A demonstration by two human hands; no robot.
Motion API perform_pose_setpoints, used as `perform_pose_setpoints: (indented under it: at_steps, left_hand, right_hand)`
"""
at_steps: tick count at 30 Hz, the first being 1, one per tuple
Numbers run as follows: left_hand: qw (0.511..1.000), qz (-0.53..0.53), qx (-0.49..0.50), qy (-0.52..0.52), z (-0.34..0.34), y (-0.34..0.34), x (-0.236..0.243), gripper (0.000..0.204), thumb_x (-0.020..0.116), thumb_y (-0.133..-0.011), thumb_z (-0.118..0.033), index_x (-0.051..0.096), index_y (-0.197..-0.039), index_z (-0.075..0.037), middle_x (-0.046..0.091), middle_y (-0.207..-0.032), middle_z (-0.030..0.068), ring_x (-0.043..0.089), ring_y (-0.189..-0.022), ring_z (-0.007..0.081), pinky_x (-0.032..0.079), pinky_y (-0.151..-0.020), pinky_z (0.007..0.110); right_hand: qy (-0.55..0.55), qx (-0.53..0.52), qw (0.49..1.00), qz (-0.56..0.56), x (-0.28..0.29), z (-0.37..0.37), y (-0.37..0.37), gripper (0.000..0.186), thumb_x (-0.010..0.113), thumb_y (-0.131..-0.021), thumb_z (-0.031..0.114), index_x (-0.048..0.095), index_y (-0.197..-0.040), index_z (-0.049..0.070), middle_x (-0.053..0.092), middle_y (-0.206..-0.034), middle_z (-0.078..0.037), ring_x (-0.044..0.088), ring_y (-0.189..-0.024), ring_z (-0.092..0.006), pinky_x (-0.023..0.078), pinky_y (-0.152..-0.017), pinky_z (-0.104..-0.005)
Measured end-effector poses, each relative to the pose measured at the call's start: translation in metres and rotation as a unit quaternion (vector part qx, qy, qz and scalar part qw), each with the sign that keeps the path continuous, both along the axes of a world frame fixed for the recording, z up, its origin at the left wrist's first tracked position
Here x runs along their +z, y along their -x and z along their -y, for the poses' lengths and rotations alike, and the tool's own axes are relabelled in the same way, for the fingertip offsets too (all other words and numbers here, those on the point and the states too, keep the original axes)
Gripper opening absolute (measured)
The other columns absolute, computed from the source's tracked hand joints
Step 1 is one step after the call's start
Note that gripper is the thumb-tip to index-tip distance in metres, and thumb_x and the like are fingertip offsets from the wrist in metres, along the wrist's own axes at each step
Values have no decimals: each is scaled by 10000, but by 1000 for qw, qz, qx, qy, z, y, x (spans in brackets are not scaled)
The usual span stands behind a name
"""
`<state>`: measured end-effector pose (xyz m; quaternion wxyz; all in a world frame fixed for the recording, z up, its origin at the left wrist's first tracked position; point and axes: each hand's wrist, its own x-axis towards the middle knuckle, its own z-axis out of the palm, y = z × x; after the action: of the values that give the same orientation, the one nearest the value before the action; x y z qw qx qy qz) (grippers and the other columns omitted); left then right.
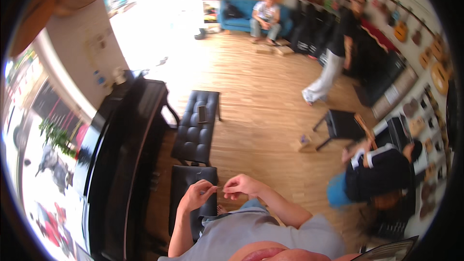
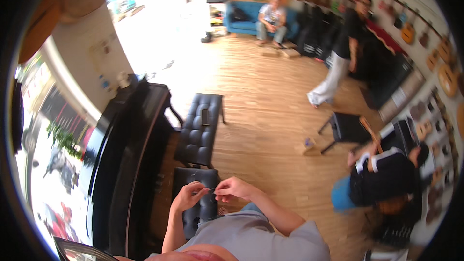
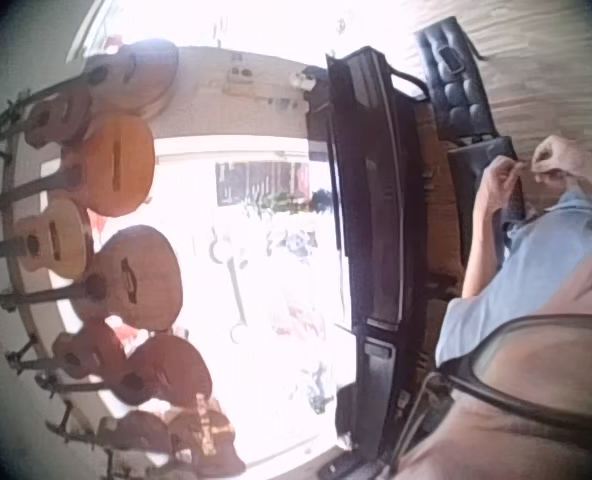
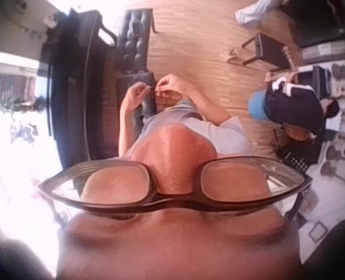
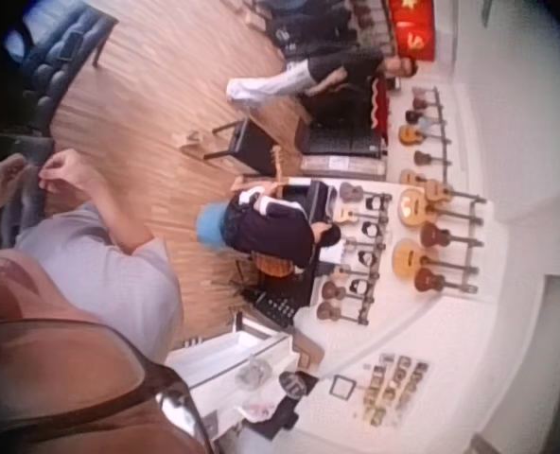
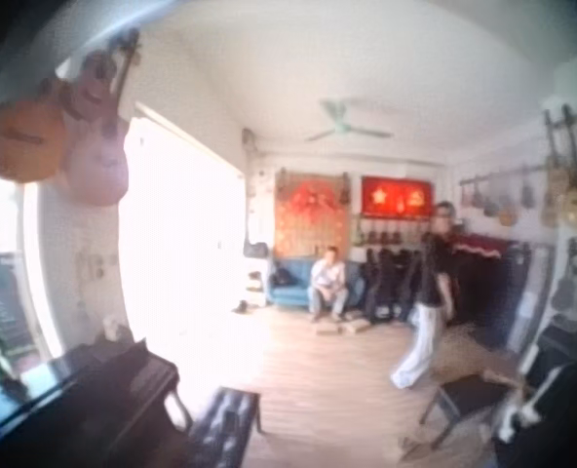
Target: The person sits on a piano bench and repeatedly bends and shapes small metal wire rings by hand. They pick up a wire, bend it into a loop, and place it on the piano before repeating the process with additional wires.
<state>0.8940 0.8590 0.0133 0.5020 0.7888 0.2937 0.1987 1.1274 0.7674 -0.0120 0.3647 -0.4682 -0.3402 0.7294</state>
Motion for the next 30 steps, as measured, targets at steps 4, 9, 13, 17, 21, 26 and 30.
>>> perform_pose_setpoints:
  at_steps: [4, 9, 13, 17, 21, 26, 30]
  left_hand:
    - [994, -80, -11, 74, 14, -15, 0, 224, 662, -967, -214, 665, -1049, -6, 687, -818, 127, 671, -727, 200, 522, -665, 317]
    - [992, -120, 1, 27, 20, -37, 9, 280, 656, -980, -277, 671, -944, 0, 616, -698, 114, 527, -623, 107, 435, -578, 289]
    - [996, -72, -17, 52, 13, -40, -12, 343, 622, -1011, -298, 677, -888, 17, 572, -642, 27, 448, -572, 63, 380, -520, 270]
    - [950, -35, -90, 297, 2, -38, -17, 308, 572, -1043, -269, 678, -911, -12, 472, -598, -51, 343, -508, 46, 280, -466, 249]
    - [856, 38, -82, 509, 5, -42, -8, 249, 525, -1062, -237, 614, -914, -58, 346, -585, -79, 256, -483, 41, 198, -455, 240]
    - [809, 80, -80, 577, -1, -37, -7, 258, 500, -1070, -231, 553, -874, -72, 312, -591, -82, 252, -472, 42, 192, -446, 238]
    - [881, 79, -76, 461, -4, -40, 3, 255, 522, -1062, -235, 573, -878, -66, 354, -603, -90, 283, -497, 29, 211, -458, 233]
  right_hand:
    - [-69, 44, 991, 102, 5, -1, 6, 233, 704, -955, 232, 708, -1024, 9, 746, -888, -64, 674, -700, -111, 555, -643, -254]
    - [-96, 22, 979, 176, 20, 8, -5, 234, 689, -959, 231, 705, -1016, 5, 741, -852, -50, 671, -681, -111, 546, -622, -259]
    - [-137, -9, 969, 207, 28, 12, -8, 207, 687, -948, 200, 707, -985, -3, 741, -835, -53, 673, -674, -113, 540, -613, -264]
    - [-149, -20, 964, 221, 51, 17, -12, 178, 683, -939, 166, 707, -960, -10, 742, -824, -62, 682, -679, -115, 541, -613, -266]
    - [-147, -31, 972, 179, 47, 18, -22, 173, 691, -933, 153, 709, -974, -14, 745, -839, -68, 694, -692, -116, 551, -625, -264]
    - [-136, -46, 987, 79, 38, 13, -23, 187, 696, -945, 153, 705, -1012, -21, 743, -879, -81, 705, -718, -133, 569, -643, -257]
    - [-125, -96, 987, 17, 33, 10, -17, 234, 696, -961, 190, 695, -1047, -28, 740, -914, -93, 706, -720, -141, 575, -644, -247]
